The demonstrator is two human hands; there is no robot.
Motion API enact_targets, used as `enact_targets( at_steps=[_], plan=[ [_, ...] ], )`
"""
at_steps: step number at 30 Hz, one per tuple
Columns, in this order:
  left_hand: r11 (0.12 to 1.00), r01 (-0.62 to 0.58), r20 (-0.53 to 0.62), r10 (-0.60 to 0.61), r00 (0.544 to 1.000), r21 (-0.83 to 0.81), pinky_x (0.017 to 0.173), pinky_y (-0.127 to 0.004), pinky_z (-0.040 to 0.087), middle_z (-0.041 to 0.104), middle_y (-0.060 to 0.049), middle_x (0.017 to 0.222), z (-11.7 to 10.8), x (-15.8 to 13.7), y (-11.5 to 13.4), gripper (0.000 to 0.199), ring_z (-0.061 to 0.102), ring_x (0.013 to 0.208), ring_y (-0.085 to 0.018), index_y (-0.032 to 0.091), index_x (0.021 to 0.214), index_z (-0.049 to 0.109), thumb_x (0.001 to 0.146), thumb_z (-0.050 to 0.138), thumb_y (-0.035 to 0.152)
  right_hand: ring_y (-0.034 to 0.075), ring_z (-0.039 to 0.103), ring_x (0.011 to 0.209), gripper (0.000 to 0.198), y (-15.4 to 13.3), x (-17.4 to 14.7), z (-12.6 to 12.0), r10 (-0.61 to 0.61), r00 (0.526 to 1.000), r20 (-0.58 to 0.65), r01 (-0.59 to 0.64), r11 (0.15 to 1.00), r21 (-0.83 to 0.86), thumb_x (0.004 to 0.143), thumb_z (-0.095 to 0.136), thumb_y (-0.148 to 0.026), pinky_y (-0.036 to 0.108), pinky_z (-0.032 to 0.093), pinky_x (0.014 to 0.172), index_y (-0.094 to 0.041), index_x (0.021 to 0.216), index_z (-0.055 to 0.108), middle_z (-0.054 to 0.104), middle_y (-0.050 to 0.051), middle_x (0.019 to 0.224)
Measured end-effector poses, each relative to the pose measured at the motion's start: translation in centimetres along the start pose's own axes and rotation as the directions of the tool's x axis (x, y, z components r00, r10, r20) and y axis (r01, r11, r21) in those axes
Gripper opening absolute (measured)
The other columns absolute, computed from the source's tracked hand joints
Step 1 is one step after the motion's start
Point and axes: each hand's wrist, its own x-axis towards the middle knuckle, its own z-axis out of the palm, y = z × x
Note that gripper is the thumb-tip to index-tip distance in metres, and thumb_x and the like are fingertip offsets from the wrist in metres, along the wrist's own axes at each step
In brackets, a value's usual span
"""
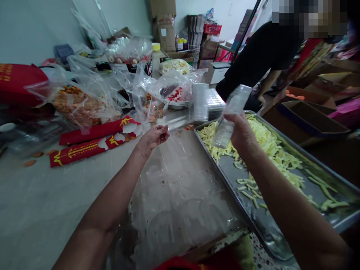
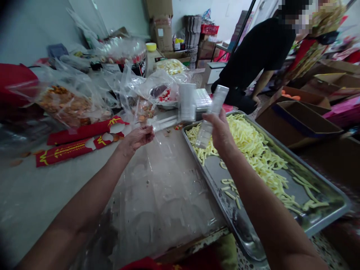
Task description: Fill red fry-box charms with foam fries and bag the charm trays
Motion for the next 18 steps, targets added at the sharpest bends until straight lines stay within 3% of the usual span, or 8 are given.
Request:
enact_targets(
  at_steps=[2,4,6,8,11,14,16,18],
  plan=[
    [0.983,0.033,-0.055,-0.024,0.998,0.18,0.062,-0.024,0.052,0.063,-0.001,0.066,-0.5,-0.3,-0.3,0.025,0.06,0.057,-0.01,0.016,0.079,0.056,0.087,0.077,0.027,0.024,0.064,0.103,0.038,-0.8,-0.5,-1.6,-0.008,0.999,-0.037,0.011,0.998,0.069,0.069,0.072,-0.039,0.04,0.053,0.088,-0.03,0.104,0.063,0.068,-0.001,0.106],
    [0.901,0.004,-0.165,0.075,0.983,0.434,0.067,-0.03,0.054,0.067,-0.004,0.072,-0.6,-1.0,-0.1,0.03,0.064,0.064,-0.015,0.015,0.092,0.059,0.081,0.083,0.03,0.023,0.064,0.098,0.036,-1.0,-1.2,-2.4,0.024,1.0,-0.019,-0.022,0.995,0.101,0.067,0.075,-0.034,0.039,0.052,0.086,-0.03,0.101,0.063,0.069,-0.002,0.103],
    [0.625,-0.01,-0.236,0.309,0.922,0.78,0.078,-0.038,0.055,0.071,-0.009,0.085,-0.1,-2.0,0.4,0.045,0.069,0.08,-0.024,0.015,0.107,0.061,0.075,0.087,0.034,0.022,0.064,0.097,0.039,-0.8,-2.0,-2.7,0.043,0.999,-0.003,-0.043,0.995,0.093,0.067,0.076,-0.031,0.039,0.051,0.088,-0.03,0.103,0.065,0.069,-0.002,0.102],
    [0.26,-0.031,-0.108,0.504,0.857,0.965,0.09,-0.043,0.052,0.071,-0.014,0.101,0.8,-2.8,0.6,0.046,0.068,0.1,-0.031,0.016,0.113,0.063,0.077,0.085,0.035,0.023,0.064,0.099,0.043,-0.8,-2.6,-2.5,0.042,0.999,0.012,-0.042,0.997,0.067,0.065,0.078,-0.031,0.041,0.05,0.092,-0.031,0.106,0.065,0.07,-0.002,0.103],
    [-0.081,-0.33,0.332,0.426,0.842,0.94,0.105,-0.045,0.045,0.066,-0.015,0.127,2.2,-3.4,-0.6,0.042,0.059,0.123,-0.032,0.021,0.117,0.068,0.079,0.083,0.032,0.025,0.064,0.104,0.047,-1.3,-2.9,-2.1,0.017,0.998,0.055,-0.017,1.0,0.01,0.066,0.08,-0.037,0.044,0.048,0.097,-0.032,0.11,0.066,0.071,-0.001,0.106],
    [-0.148,-0.528,0.548,0.193,0.814,0.836,0.114,-0.055,0.035,0.061,-0.014,0.138,2.1,-3.6,-3.0,0.061,0.052,0.133,-0.035,0.028,0.127,0.067,0.07,0.09,0.03,0.029,0.063,0.107,0.061,-1.7,-2.8,-1.8,0.039,0.992,0.12,-0.031,0.997,-0.064,0.067,0.082,-0.044,0.048,0.048,0.098,-0.034,0.124,0.062,0.071,0.0,0.106],
    [-0.136,-0.493,0.51,0.176,0.842,0.86,0.114,-0.062,0.03,0.061,-0.015,0.138,1.3,-4.0,-4.0,0.069,0.052,0.132,-0.038,0.028,0.129,0.066,0.066,0.092,0.026,0.031,0.063,0.108,0.072,-1.6,-2.7,-1.4,0.077,0.987,0.14,-0.063,0.993,-0.098,0.066,0.084,-0.047,0.051,0.049,0.098,-0.035,0.132,0.058,0.071,0.001,0.109],
    [-0.04,-0.479,0.474,0.241,0.847,0.877,0.114,-0.06,0.032,0.061,-0.015,0.138,0.7,-4.6,-4.0,0.071,0.052,0.132,-0.038,0.027,0.126,0.068,0.06,0.094,0.021,0.033,0.061,0.112,0.076,-1.1,-2.6,-0.7,0.09,0.987,0.132,-0.074,0.99,-0.123,0.066,0.084,-0.05,0.053,0.048,0.1,-0.034,0.135,0.056,0.07,0.003,0.114]
  ],
)
